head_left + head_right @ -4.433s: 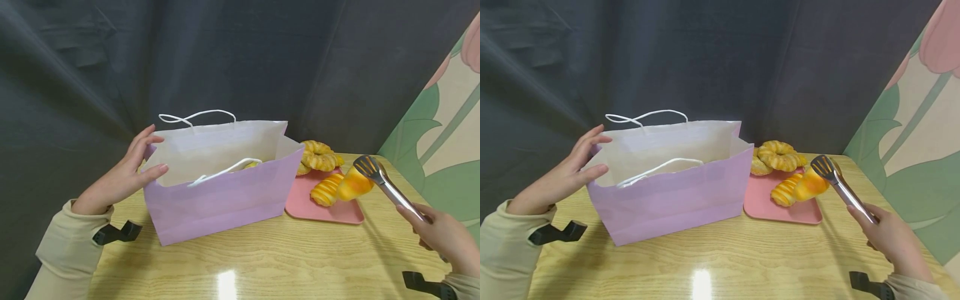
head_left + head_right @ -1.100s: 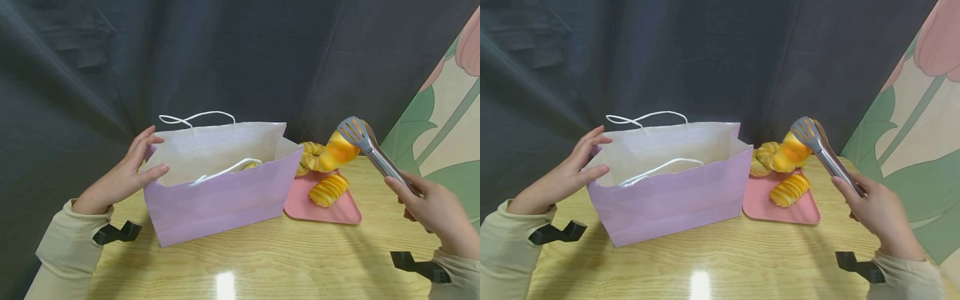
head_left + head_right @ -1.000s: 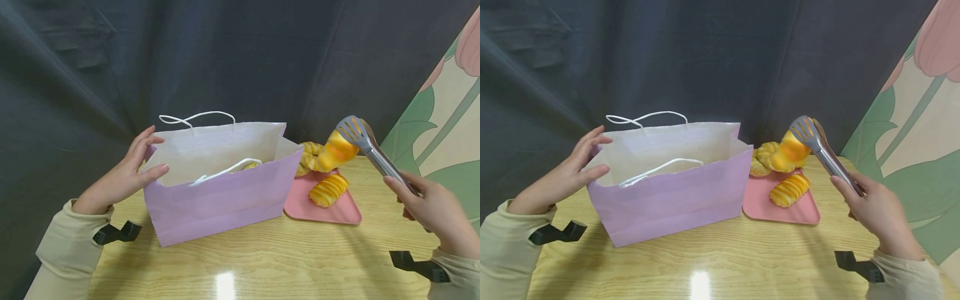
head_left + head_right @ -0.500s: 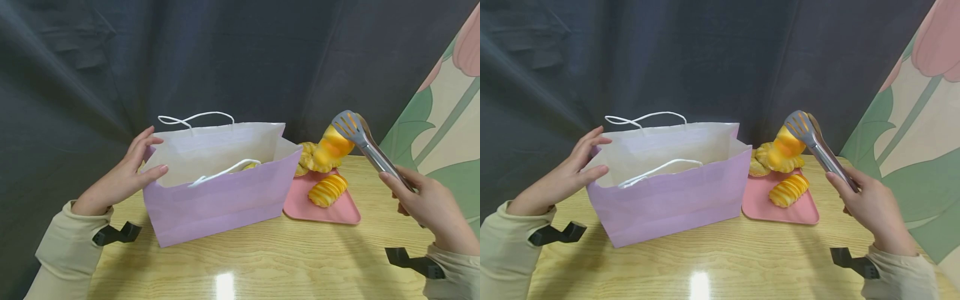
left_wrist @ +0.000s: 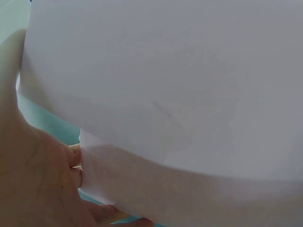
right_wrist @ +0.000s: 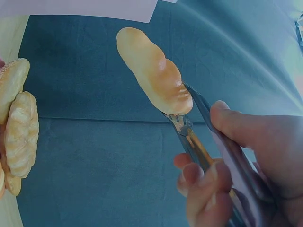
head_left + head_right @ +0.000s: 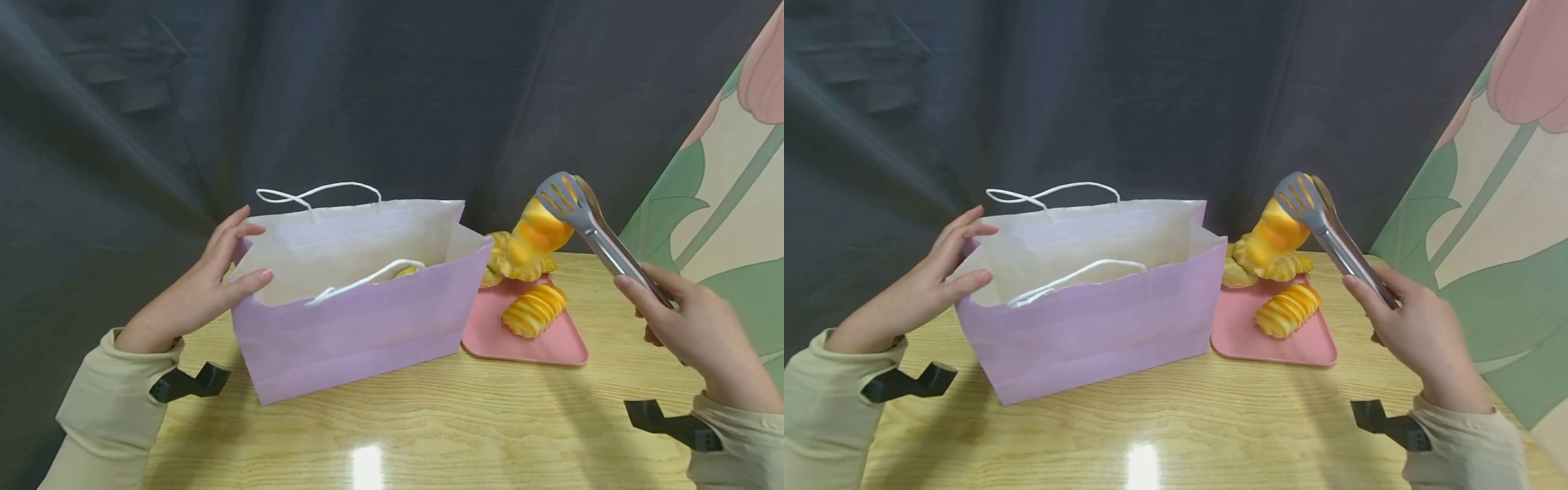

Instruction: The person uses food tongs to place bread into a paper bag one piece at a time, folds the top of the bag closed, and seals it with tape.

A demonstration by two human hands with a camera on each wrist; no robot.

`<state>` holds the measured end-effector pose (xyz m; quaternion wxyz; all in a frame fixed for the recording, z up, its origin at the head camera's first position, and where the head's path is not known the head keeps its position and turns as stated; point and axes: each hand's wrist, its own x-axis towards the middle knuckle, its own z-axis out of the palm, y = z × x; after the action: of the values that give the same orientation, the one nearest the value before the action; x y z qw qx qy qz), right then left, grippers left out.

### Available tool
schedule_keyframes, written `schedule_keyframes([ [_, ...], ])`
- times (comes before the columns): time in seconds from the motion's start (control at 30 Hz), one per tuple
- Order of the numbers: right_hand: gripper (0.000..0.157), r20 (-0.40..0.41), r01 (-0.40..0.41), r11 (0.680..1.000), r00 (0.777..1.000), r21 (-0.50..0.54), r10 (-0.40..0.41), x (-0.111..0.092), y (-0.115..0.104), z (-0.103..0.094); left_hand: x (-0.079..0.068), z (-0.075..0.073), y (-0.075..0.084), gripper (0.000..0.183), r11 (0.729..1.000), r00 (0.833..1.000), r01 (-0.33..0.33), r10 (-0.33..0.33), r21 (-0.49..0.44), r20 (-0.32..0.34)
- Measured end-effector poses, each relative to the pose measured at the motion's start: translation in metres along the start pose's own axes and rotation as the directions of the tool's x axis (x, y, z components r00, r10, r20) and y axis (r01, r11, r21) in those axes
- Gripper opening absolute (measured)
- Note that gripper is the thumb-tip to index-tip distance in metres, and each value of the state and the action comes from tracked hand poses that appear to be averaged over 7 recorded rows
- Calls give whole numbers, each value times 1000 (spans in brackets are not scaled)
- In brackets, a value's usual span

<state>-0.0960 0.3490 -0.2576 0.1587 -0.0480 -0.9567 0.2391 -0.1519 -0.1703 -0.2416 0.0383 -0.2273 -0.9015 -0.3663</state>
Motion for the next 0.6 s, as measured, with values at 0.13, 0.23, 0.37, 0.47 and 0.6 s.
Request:
schedule_keyframes([
  [0.13, 43, 0, -1, 1000, 1000, 9, 1, 1, -3, -1, 0, 0, 0, 64, 1000, 1000, 3, -3, 1, 1],
  [0.23, 42, -16, 20, 1000, 1000, 8, -20, 2, -5, -1, 0, 0, -1, 65, 1000, 1000, 3, -3, 0, 0],
  [0.37, 41, -39, 45, 999, 998, -3, -46, 2, -7, -3, 0, 0, 0, 65, 1000, 1000, 1, -1, -2, -2],
  [0.47, 39, -43, 51, 999, 998, 3, -51, 2, -9, -3, 0, 0, 0, 64, 1000, 1000, 0, 0, -1, -3],
  [0.6, 38, -50, 51, 999, 998, 14, -50, 3, -10, -4, 1, 0, -1, 65, 1000, 1000, 6, -6, -7, -1],
])
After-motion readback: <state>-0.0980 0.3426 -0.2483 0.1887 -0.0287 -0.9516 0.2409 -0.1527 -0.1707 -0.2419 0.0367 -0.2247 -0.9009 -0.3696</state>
